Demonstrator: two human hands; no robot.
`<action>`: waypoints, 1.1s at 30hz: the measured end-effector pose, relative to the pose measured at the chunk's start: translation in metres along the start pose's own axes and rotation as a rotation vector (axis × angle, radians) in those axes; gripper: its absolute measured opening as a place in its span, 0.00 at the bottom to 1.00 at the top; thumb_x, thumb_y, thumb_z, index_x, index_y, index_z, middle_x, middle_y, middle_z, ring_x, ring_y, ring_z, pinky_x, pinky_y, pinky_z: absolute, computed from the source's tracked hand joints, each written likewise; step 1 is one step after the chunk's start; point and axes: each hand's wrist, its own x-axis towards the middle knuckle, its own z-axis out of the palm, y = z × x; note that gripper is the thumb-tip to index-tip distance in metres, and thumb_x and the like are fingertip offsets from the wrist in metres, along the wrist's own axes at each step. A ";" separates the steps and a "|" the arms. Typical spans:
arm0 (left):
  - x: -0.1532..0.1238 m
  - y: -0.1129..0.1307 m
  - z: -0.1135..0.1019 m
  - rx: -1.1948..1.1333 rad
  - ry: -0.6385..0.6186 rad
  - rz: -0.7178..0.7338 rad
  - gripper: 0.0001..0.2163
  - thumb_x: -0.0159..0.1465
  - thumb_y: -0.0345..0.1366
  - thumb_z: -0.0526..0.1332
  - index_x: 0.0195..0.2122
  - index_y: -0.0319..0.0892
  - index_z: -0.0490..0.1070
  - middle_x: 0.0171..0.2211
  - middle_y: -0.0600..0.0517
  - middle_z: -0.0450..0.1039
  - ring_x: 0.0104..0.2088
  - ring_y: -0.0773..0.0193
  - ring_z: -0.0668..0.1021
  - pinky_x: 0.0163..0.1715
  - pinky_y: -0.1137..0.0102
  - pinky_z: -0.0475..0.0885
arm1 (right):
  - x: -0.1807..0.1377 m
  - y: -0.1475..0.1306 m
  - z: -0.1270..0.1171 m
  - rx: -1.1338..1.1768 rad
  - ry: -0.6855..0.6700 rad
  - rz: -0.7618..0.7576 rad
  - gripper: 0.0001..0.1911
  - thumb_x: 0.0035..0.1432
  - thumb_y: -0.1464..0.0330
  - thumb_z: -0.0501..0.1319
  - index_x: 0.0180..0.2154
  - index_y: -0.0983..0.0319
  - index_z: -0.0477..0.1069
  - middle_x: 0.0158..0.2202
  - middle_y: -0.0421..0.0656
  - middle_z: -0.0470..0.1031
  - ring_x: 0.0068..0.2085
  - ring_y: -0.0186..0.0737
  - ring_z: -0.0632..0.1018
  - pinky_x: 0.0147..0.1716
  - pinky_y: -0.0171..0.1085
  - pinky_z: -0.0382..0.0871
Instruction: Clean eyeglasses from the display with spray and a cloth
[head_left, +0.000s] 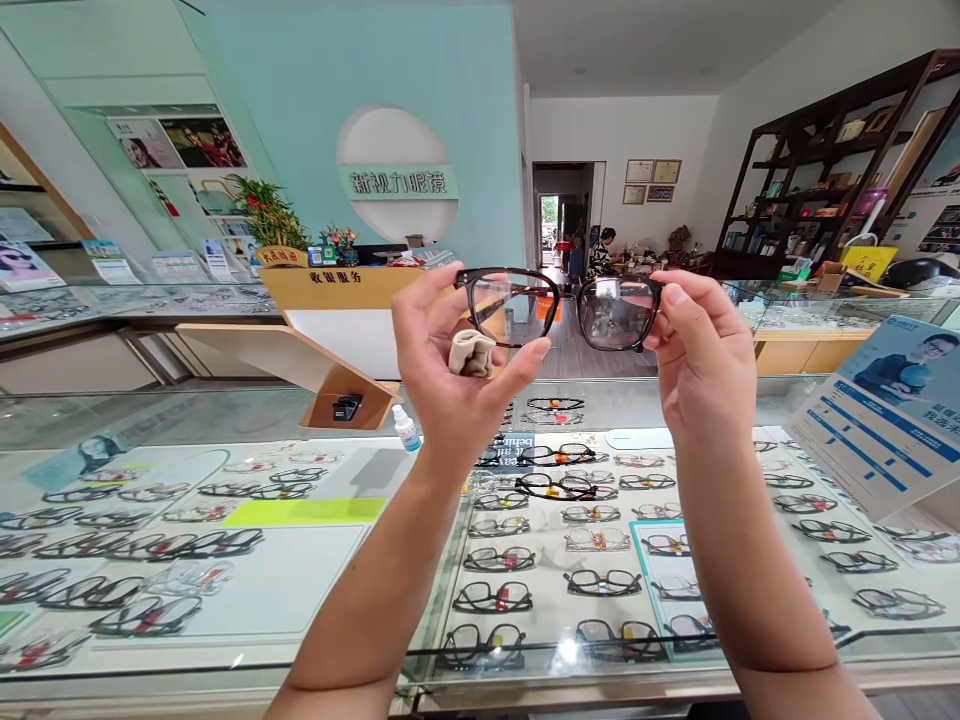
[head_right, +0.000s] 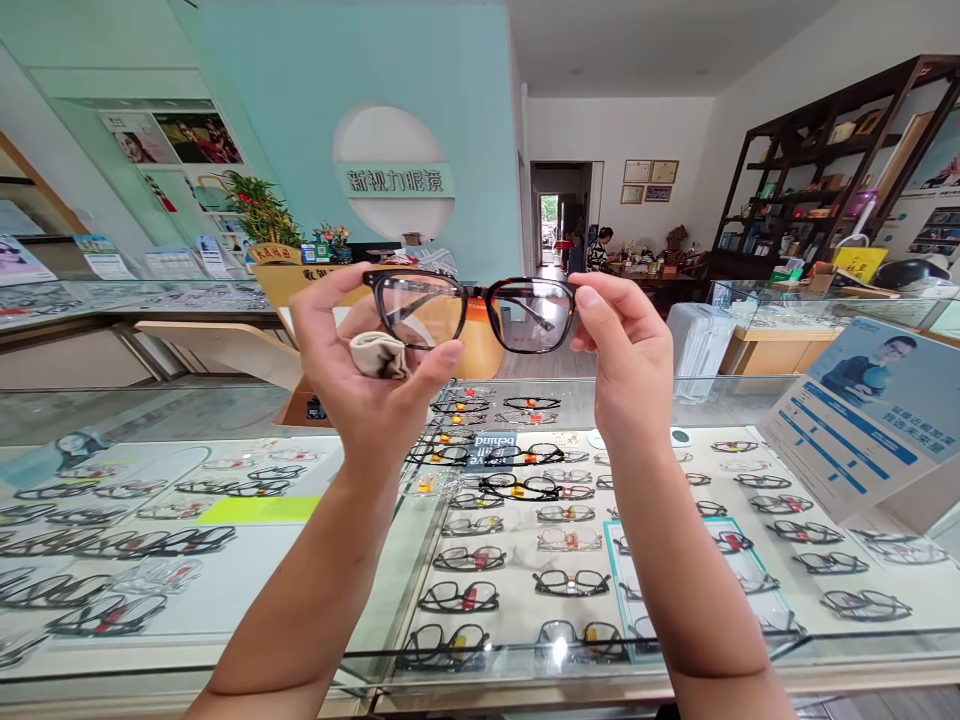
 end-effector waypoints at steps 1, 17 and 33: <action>0.001 0.001 0.001 -0.020 0.012 0.001 0.42 0.53 0.57 0.85 0.63 0.56 0.68 0.54 0.47 0.82 0.33 0.64 0.83 0.25 0.69 0.76 | 0.000 0.000 0.001 -0.007 0.001 -0.008 0.15 0.74 0.49 0.67 0.52 0.49 0.83 0.45 0.43 0.81 0.43 0.43 0.83 0.41 0.45 0.81; 0.000 0.032 0.008 0.032 0.119 -0.206 0.33 0.57 0.55 0.83 0.55 0.53 0.67 0.50 0.46 0.83 0.37 0.58 0.84 0.28 0.65 0.74 | -0.001 -0.001 0.006 0.054 0.007 0.123 0.13 0.70 0.52 0.70 0.42 0.53 0.81 0.38 0.41 0.80 0.36 0.38 0.79 0.36 0.40 0.76; 0.018 0.013 0.002 -0.412 -0.215 -0.848 0.31 0.61 0.68 0.71 0.50 0.47 0.77 0.39 0.46 0.81 0.19 0.75 0.56 0.17 0.70 0.49 | -0.007 -0.002 0.017 -0.072 -0.337 -0.159 0.15 0.67 0.54 0.74 0.54 0.46 0.84 0.62 0.42 0.84 0.65 0.54 0.81 0.64 0.58 0.78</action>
